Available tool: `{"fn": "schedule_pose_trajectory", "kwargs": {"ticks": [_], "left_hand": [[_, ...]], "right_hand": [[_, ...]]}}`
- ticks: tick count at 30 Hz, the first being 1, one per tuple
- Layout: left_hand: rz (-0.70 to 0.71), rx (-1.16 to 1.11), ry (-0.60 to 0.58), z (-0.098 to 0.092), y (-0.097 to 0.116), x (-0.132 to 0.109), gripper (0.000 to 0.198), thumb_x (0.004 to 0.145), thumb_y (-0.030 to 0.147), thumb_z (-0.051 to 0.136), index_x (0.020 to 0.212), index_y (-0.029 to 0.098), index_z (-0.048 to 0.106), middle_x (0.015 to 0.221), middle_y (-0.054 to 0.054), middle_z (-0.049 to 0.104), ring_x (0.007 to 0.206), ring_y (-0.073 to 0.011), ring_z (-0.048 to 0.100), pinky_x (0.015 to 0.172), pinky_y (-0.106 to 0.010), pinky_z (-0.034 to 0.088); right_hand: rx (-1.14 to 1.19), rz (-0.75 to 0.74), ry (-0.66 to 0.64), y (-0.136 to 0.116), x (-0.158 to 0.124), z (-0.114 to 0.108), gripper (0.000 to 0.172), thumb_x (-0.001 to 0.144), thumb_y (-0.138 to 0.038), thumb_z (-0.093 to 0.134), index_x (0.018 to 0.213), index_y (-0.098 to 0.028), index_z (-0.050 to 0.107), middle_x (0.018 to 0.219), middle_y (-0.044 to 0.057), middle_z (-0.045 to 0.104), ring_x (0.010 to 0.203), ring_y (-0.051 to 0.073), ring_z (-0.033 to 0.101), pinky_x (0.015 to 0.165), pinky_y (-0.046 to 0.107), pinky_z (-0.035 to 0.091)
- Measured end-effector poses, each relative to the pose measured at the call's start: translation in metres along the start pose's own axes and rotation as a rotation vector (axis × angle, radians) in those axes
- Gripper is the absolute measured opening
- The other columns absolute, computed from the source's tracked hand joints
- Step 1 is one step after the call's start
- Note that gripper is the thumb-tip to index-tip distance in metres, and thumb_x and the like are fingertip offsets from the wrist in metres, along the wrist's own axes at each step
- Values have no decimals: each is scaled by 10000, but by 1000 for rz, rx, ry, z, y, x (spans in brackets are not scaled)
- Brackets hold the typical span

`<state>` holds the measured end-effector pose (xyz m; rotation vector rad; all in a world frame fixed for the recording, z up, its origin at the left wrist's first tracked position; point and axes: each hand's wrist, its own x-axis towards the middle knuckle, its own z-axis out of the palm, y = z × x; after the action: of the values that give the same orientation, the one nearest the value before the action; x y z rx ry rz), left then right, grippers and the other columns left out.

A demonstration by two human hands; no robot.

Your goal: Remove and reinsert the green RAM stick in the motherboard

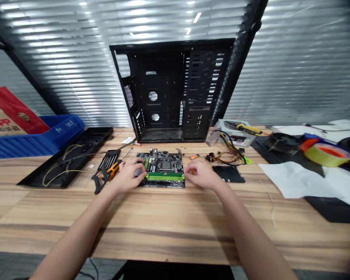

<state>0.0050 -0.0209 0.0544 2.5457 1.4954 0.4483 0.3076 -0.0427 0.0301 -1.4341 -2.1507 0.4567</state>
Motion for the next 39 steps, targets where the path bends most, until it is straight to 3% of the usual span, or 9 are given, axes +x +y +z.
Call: {"fn": "schedule_pose_trajectory", "kwargs": {"ticks": [5,16,26,39], "left_hand": [[2,5,-15,1,1,0,244,834,386,502,734,211,641,1239,-76,570,1191,-300,481,968,-511,345],[-44,45,-126,2,3,1,275,856,385,449,803,222,664,1295,-78,531,1226,-305,457,980,-562,299],[-90,24,-183,2,7,2,245,834,329,431,781,218,644,1304,-67,529,1238,-318,451,1009,-590,268],[-63,55,-176,8,3,1,304,873,344,376,798,214,640,1299,-81,509,1230,-314,430,992,-599,259]], "right_hand": [[23,70,-77,-3,0,1,151,758,-234,611,633,-181,677,754,38,644,651,139,558,623,247,412],[52,112,-120,3,3,10,164,754,-241,589,614,-178,648,711,34,664,698,152,597,672,241,418],[26,231,-206,-8,3,9,180,761,-235,521,628,-182,631,675,22,644,668,136,582,602,218,360],[-264,241,-233,-23,0,4,277,859,-276,428,723,-187,652,882,78,649,797,182,565,687,262,350]]}}
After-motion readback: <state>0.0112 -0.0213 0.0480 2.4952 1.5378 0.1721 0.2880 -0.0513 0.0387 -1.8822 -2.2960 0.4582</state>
